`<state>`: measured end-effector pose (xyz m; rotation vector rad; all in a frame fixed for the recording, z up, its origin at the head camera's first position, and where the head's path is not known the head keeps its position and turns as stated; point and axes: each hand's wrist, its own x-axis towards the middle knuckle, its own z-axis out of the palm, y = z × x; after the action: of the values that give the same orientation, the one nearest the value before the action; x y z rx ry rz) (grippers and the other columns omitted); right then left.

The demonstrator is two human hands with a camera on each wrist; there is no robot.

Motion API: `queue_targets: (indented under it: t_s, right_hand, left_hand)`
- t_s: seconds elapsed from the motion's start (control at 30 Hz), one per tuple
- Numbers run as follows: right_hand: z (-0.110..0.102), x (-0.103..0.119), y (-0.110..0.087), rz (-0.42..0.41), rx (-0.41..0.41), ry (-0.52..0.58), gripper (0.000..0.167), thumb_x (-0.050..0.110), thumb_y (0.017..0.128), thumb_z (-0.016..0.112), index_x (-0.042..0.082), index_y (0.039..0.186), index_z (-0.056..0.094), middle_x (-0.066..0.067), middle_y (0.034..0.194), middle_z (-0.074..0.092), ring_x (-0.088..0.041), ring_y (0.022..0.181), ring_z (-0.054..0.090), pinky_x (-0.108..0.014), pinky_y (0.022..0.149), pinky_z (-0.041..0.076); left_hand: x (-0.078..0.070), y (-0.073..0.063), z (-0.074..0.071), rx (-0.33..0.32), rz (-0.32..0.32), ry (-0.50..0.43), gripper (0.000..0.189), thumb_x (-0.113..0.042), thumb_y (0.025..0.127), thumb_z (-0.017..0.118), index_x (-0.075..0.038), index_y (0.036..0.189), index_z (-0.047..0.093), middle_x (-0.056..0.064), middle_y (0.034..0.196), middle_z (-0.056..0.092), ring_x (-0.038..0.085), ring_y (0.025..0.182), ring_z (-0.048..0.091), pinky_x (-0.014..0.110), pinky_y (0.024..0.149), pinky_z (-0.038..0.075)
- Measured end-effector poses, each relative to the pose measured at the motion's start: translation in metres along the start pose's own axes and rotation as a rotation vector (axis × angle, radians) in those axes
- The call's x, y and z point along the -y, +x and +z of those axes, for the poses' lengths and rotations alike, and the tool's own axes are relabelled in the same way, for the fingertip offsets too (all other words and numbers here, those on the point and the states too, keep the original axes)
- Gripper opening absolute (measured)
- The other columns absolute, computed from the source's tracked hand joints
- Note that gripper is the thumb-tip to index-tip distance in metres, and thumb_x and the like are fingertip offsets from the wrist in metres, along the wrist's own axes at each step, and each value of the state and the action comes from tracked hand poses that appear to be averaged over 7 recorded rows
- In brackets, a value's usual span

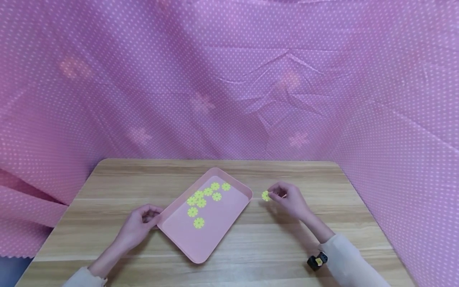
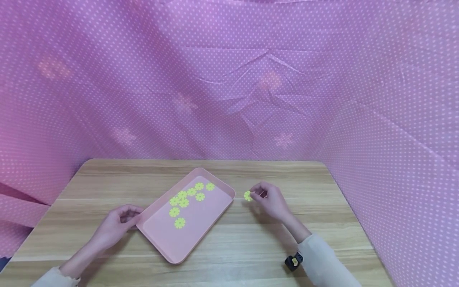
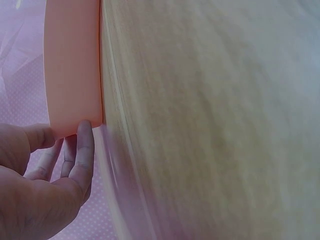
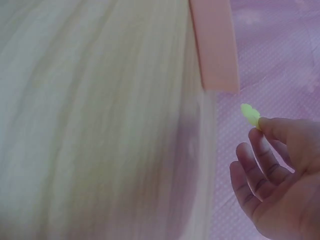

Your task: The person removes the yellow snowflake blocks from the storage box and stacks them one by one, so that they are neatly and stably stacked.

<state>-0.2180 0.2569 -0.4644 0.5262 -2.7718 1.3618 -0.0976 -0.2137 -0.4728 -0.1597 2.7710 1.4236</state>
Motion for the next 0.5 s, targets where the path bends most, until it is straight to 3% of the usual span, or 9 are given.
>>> queue_targets:
  t_s: [0.2,0.5]
  right_hand:
    - [-0.007,-0.017,-0.004,0.066,0.048,-0.014,0.012,0.01,0.094,0.076,0.005,0.105,0.075,-0.011,0.089,0.075,-0.012,0.074,0.062,-0.018,0.062,0.055]
    - [-0.012,-0.034,-0.006,0.093,0.104,-0.031,0.012,0.01,0.096,0.074,0.002,0.106,0.074,-0.01,0.088,0.073,-0.013,0.071,0.061,-0.019,0.057,0.055]
  left_hand:
    - [-0.001,-0.001,0.0,-0.001,0.001,-0.002,0.02,-0.006,0.099,0.07,-0.001,0.118,0.071,0.012,0.108,0.075,0.004,0.089,0.064,0.015,0.078,0.057]
    - [0.0,-0.001,-0.001,0.01,0.002,-0.022,0.021,-0.009,0.1,0.07,-0.001,0.119,0.071,0.012,0.108,0.075,0.004,0.089,0.066,0.016,0.077,0.058]
